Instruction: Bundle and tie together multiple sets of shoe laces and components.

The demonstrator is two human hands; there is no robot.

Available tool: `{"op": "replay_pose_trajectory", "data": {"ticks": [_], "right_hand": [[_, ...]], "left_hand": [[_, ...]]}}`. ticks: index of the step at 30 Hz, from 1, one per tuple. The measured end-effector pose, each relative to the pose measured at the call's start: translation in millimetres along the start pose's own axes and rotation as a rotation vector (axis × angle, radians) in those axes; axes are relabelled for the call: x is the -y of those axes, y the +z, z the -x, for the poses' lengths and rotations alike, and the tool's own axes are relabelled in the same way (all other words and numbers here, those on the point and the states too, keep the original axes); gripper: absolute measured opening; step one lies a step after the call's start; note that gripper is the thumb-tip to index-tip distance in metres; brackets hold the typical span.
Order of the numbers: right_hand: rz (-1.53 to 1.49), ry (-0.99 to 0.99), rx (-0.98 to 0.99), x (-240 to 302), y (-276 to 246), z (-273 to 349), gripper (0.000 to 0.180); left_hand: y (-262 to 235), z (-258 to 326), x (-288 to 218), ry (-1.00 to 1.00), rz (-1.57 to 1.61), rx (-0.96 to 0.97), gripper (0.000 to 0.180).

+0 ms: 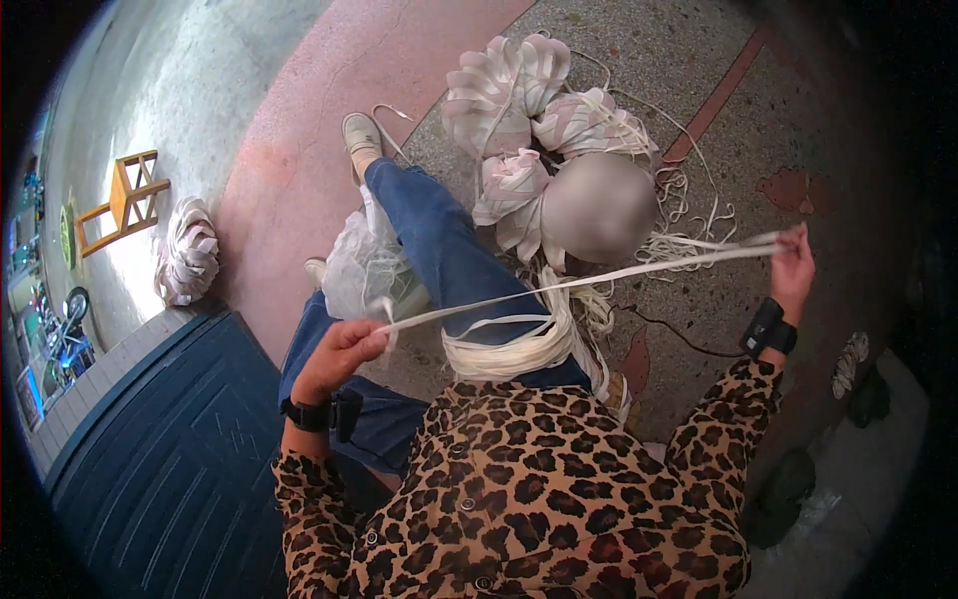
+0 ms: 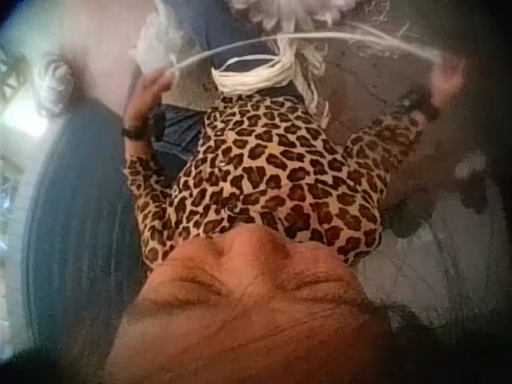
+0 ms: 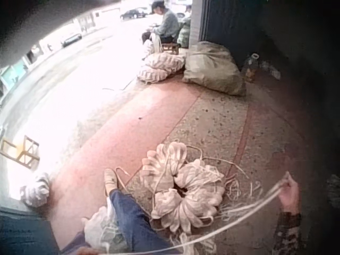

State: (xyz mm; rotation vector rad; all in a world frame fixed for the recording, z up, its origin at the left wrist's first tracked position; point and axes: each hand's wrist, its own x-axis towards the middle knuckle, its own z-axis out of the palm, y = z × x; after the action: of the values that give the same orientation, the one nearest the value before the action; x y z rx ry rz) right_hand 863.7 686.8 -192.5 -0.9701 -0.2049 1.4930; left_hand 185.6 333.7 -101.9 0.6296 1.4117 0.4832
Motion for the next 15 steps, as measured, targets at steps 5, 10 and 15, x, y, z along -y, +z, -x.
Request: {"op": "replay_pose_trajectory", "data": {"ticks": [5,10,15], "right_hand": [[0.441,-0.052,-0.45,111,-225,46,0.02],[1.339,0.493,-0.847,169,-304,77,0.029],[2.597,0.671,0.15,-132,-229,47,0.042]], "left_hand": [[24,-4,47,-0.047,-0.19,0.129,0.027],[59,-25,120,-0.02,-0.069,0.139,0.026],[79,-28,99,0.094,-0.09,0.122,0.022]]}}
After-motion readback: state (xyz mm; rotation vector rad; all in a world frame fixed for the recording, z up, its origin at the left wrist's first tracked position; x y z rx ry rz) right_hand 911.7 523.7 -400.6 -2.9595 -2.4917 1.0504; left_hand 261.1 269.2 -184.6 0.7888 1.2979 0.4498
